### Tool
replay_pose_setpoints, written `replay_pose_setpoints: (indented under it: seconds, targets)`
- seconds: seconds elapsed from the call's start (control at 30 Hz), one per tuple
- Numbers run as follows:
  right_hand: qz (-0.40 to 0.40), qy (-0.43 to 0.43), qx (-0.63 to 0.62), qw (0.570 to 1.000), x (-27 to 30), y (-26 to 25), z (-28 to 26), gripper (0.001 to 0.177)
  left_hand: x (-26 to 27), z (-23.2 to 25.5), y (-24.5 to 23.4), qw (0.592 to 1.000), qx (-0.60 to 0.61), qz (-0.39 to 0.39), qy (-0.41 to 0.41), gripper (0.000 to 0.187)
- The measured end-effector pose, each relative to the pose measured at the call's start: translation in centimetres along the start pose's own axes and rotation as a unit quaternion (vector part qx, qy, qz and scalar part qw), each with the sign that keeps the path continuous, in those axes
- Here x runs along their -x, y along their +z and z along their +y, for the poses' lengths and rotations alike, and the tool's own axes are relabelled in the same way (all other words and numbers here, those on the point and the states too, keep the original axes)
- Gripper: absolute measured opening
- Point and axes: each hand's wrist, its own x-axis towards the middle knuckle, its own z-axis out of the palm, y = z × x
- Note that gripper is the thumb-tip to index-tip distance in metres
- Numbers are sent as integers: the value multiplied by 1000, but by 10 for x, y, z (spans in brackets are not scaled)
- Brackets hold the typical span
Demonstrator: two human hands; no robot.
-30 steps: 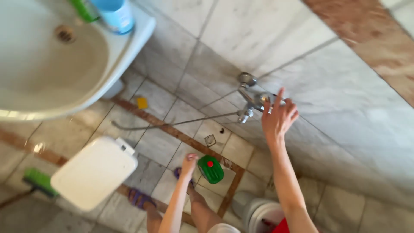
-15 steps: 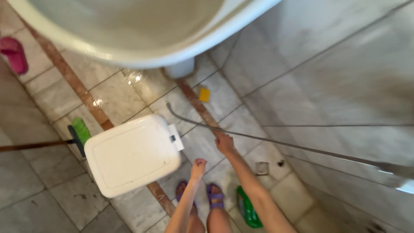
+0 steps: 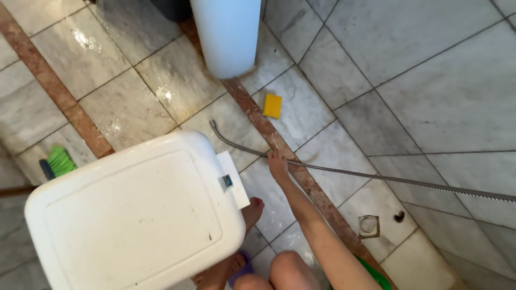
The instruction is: Cleaning a portable toilet or bin in a bathroom using water and detergent.
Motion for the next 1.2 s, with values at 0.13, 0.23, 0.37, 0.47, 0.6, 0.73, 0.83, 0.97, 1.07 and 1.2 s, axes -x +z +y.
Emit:
replay_pose_setpoints:
  seconds: [0.13,0.23,0.37,0.47,0.6,0.73,0.83,0.97,1.07,1.2]
  targets:
    - [-47,17,-113,992,5,-73,0,70,-6,0,-2,999,25,-2,-21,36]
    - [-28,-25,73,997,20,-77,6,36,-8,-5,11,999,-2,11,-40,37]
    - [13,-56,-110,992,95,-164,21,32,17,46,6,977,193,28,-81,52]
    - [-50,12,-360,932,165,-273,33,15,50,130,-15,856,402,-71,-317,73]
    - [-67,73,-432,897,278,-407,60,20,114,225,-25,698,644,-9,-313,77]
    - [-78,78,-441,891,355,-524,88,21,185,279,-15,666,672,-2,-324,65]
    - [-108,83,-442,887,405,-601,109,22,236,318,-30,594,749,31,-292,62]
    - [-118,80,-450,882,433,-667,140,21,283,381,-61,630,752,53,-188,45]
    - [-95,97,-426,894,439,-738,162,23,332,420,-61,686,677,81,-254,26]
    - [263,166,-171,935,391,-886,220,27,339,492,-48,793,559,3,-241,31]
